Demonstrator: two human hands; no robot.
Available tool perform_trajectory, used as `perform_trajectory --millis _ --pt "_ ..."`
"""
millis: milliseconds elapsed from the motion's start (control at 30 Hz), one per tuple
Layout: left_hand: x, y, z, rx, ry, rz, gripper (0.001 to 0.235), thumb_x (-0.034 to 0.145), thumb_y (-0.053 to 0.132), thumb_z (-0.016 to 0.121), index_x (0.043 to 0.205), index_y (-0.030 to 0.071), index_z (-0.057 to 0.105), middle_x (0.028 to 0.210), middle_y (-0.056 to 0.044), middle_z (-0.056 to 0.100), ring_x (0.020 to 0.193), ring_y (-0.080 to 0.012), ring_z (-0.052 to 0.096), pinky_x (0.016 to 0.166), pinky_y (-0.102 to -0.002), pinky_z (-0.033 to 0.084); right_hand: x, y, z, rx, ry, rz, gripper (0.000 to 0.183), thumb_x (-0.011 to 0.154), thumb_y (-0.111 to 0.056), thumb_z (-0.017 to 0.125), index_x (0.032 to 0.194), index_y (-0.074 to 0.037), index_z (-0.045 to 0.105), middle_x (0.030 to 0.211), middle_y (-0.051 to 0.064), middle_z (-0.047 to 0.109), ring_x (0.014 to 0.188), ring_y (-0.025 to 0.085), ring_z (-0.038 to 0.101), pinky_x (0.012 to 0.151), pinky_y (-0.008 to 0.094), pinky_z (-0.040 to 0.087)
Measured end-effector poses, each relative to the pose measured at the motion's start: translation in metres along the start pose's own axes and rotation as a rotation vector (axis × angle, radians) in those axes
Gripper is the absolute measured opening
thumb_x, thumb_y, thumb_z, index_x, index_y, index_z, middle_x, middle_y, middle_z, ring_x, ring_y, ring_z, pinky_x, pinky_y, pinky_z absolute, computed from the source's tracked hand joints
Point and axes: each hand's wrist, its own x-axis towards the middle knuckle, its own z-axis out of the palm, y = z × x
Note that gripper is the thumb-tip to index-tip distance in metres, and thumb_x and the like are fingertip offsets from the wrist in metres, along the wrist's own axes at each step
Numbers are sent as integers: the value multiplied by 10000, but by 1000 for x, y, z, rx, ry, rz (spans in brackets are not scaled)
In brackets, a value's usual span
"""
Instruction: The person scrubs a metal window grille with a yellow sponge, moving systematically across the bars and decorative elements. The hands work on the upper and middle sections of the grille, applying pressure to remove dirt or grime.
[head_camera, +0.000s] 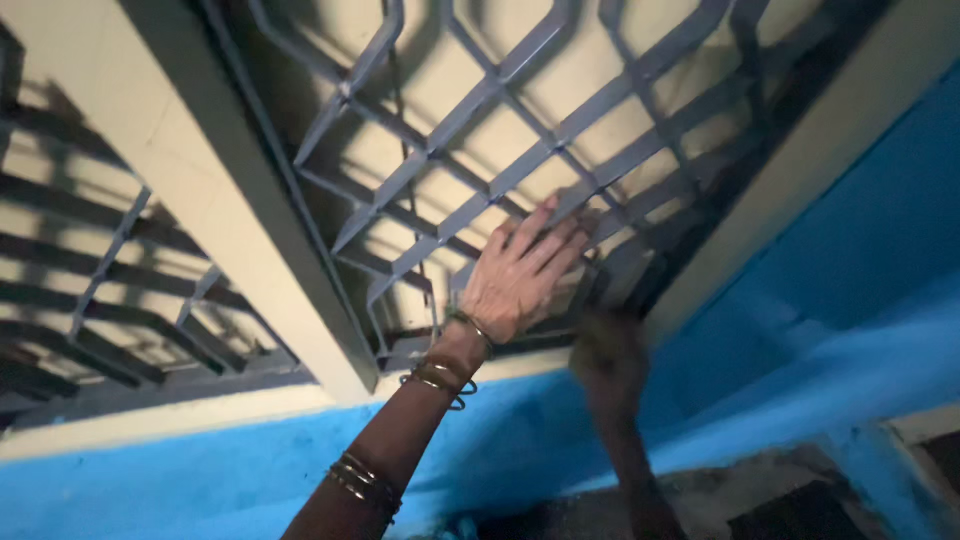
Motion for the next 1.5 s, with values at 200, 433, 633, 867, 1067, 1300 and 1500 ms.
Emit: perform_trajectory --millis 200,433,633,867,1067,1300,1500 --pt "3 3 -40 -224 111 0 603 838 202 658 1427 116 561 1519 -57 519 1562 -280 331 1173 -514 391 -36 -74 96 -1119 96 -963 542 1039 -303 544 1487 -5 476 1472 257 457 1339 424 431 1156 549 353" --pt "4 -1 -34 -221 141 33 617 837 291 692 1412 102 575 1511 -82 536 1528 -309 351 1089 -518 412 -35 -77 110 -1282 -216 -881 683 969 -223 564 1559 36 336 1562 327 330 1354 490 338 1161 572 270" --pt "4 4 -26 -217 167 -27 603 862 303 690 1430 137 574 1540 -61 521 1548 -268 351 1166 -505 405 -23 -120 84 -1196 -507 -640 766 920 -128 643 1590 -3 293 1560 269 418 1394 427 406 1147 488 306" --pt "2 5 -25 -227 158 -31 595 886 330 691 1435 136 571 1529 -56 528 1548 -263 367 1152 -507 409 -10 -91 99 -1230 -172 -981 495 945 -163 677 1401 -1 570 1282 193 616 1155 443 598 1016 540 458" --pt "1 2 -26 -225 146 -3 575 900 338 679 1430 135 586 1525 -62 534 1556 -273 345 1137 -506 423 11 -66 97 -1358 -17 -1122 380 958 -303 631 1212 -20 641 1230 229 591 1106 457 520 956 564 446" --pt "-1 -2 -22 -177 96 28 593 902 314 677 1460 157 547 1537 -51 518 1580 -290 305 1140 -525 421 23 -49 78 -1348 40 -1207 393 982 -329 638 1242 -34 633 1250 225 576 1171 444 496 1007 551 434" --pt "3 -4 -35 -203 -17 59 794 745 309 742 1477 134 490 1563 -97 461 1542 -324 284 1135 -547 361 7 -26 81 -1086 107 -1142 361 994 -236 644 1268 -8 584 1244 222 611 1164 416 579 1039 525 465"
